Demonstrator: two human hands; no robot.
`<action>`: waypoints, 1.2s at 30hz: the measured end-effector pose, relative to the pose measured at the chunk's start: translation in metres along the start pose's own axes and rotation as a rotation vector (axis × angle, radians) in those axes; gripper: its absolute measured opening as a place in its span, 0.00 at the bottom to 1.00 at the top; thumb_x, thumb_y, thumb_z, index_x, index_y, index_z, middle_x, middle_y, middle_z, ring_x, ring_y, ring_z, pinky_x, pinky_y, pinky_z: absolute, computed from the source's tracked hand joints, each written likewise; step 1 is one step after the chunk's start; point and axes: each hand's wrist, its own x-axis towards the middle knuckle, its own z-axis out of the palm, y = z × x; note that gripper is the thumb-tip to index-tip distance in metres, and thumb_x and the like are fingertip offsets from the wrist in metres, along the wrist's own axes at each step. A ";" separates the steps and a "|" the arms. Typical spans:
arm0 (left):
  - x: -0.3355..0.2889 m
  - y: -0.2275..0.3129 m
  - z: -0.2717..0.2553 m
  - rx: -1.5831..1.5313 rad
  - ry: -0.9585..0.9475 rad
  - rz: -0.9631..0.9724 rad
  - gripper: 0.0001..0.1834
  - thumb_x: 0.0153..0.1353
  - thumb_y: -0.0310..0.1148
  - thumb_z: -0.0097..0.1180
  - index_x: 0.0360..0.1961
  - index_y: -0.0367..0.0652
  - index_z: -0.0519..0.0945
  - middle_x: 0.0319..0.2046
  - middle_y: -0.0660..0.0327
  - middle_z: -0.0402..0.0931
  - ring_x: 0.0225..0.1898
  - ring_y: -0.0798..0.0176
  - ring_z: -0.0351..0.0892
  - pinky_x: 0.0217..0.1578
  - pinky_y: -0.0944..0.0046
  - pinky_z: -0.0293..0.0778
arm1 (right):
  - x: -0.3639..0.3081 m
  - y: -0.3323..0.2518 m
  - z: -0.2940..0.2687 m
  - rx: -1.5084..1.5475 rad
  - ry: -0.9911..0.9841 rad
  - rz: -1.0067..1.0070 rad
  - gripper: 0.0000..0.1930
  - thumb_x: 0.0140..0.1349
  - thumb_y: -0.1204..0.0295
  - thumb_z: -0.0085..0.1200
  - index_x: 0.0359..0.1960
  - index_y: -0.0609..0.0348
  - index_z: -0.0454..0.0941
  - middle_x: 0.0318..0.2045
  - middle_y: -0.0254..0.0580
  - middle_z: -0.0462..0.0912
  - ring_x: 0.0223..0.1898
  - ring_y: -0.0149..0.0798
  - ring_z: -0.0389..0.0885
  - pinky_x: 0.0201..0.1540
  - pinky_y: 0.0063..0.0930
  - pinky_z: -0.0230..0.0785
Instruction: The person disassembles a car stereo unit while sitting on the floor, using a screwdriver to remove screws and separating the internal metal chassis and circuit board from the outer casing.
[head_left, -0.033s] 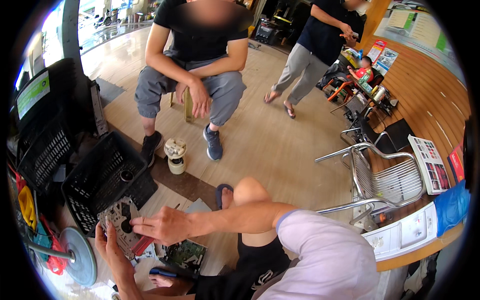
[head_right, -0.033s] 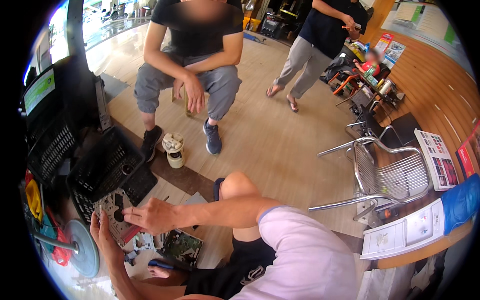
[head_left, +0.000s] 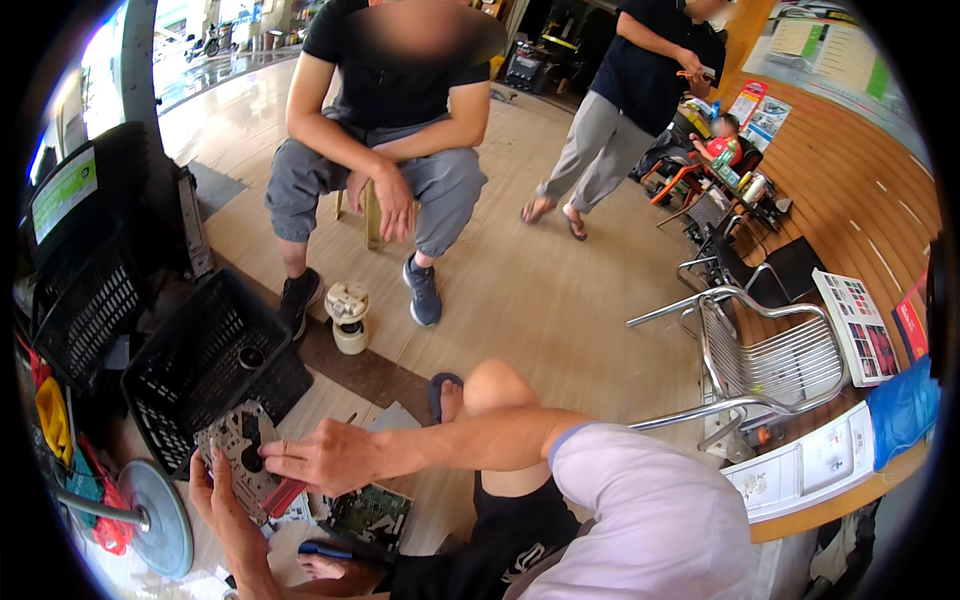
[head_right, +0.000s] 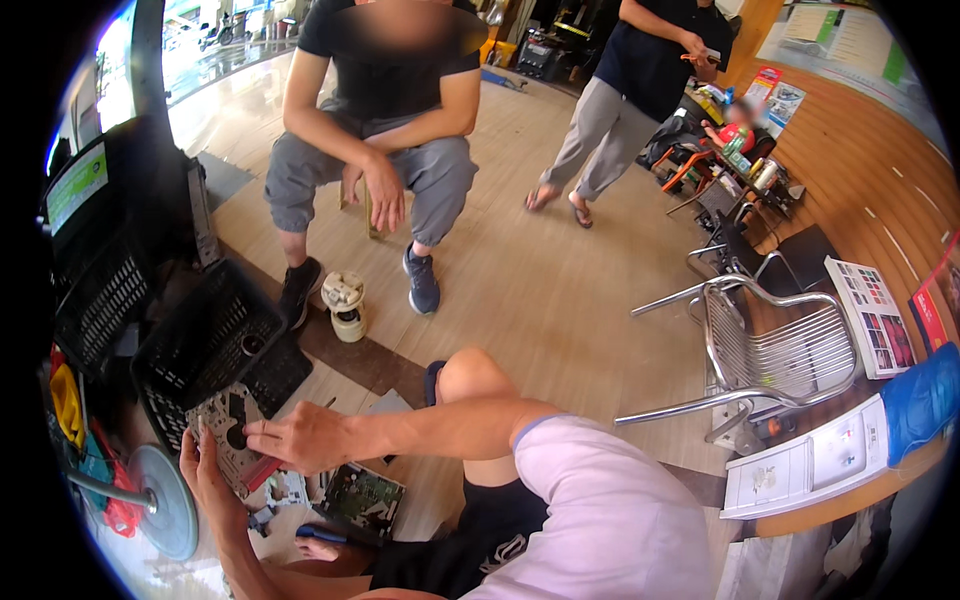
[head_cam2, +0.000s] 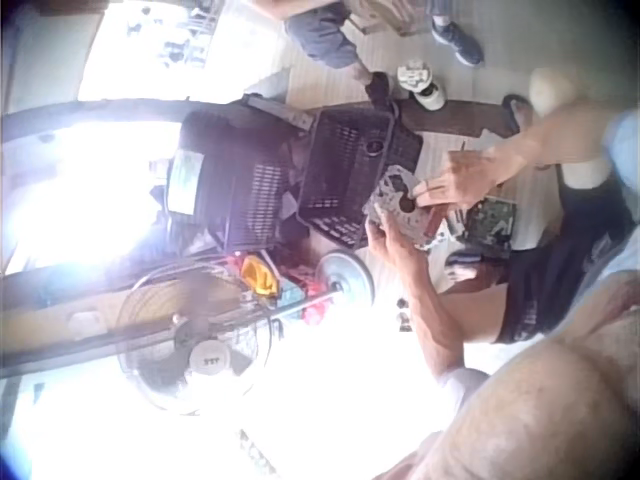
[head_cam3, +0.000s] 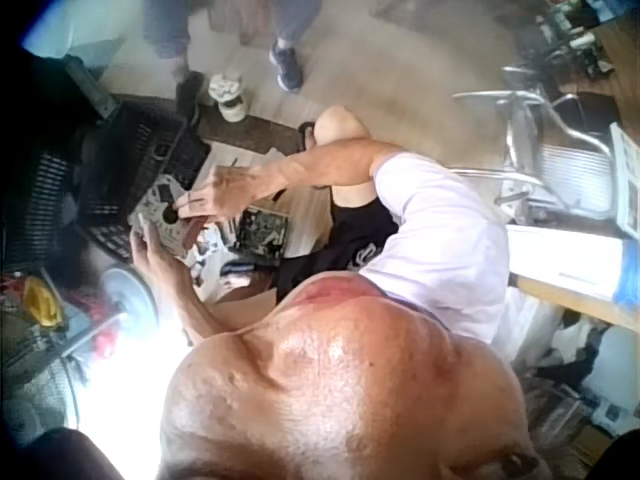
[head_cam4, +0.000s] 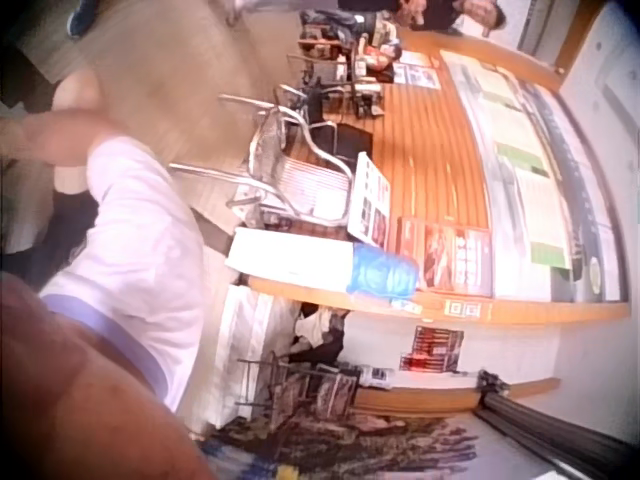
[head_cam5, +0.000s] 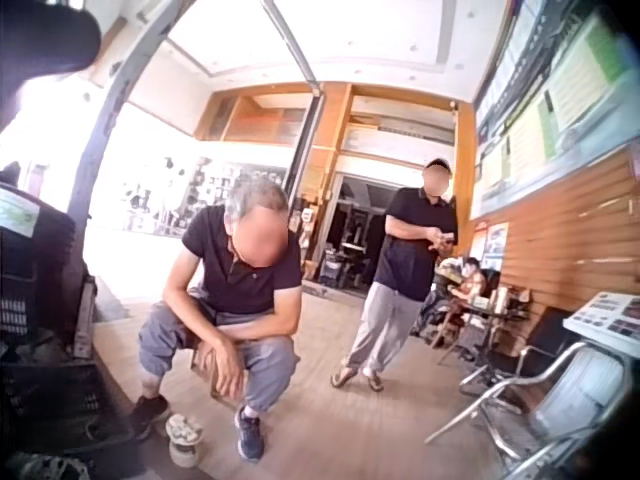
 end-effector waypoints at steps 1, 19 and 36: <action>0.000 0.000 -0.002 0.014 0.012 -0.009 0.09 0.74 0.33 0.52 0.48 0.39 0.76 0.39 0.63 0.80 0.37 0.73 0.77 0.38 0.71 0.75 | 0.000 -0.001 -0.001 -0.020 -0.005 -0.005 0.25 0.50 0.72 0.67 0.52 0.61 0.79 0.57 0.46 0.81 0.38 0.43 0.89 0.28 0.33 0.81; 0.002 -0.026 -0.026 -0.002 0.037 0.097 0.17 0.74 0.36 0.54 0.55 0.35 0.74 0.45 0.60 0.79 0.44 0.70 0.79 0.45 0.69 0.77 | 0.001 -0.001 -0.003 0.053 -0.014 -0.040 0.30 0.49 0.73 0.67 0.56 0.64 0.73 0.60 0.51 0.78 0.42 0.50 0.88 0.36 0.38 0.83; -0.002 -0.008 -0.018 0.008 -0.147 0.014 0.12 0.75 0.35 0.51 0.51 0.38 0.77 0.43 0.60 0.83 0.40 0.69 0.83 0.42 0.69 0.78 | 0.001 -0.008 -0.010 -0.019 -0.020 -0.083 0.22 0.54 0.69 0.64 0.52 0.61 0.77 0.57 0.46 0.80 0.35 0.42 0.88 0.27 0.32 0.79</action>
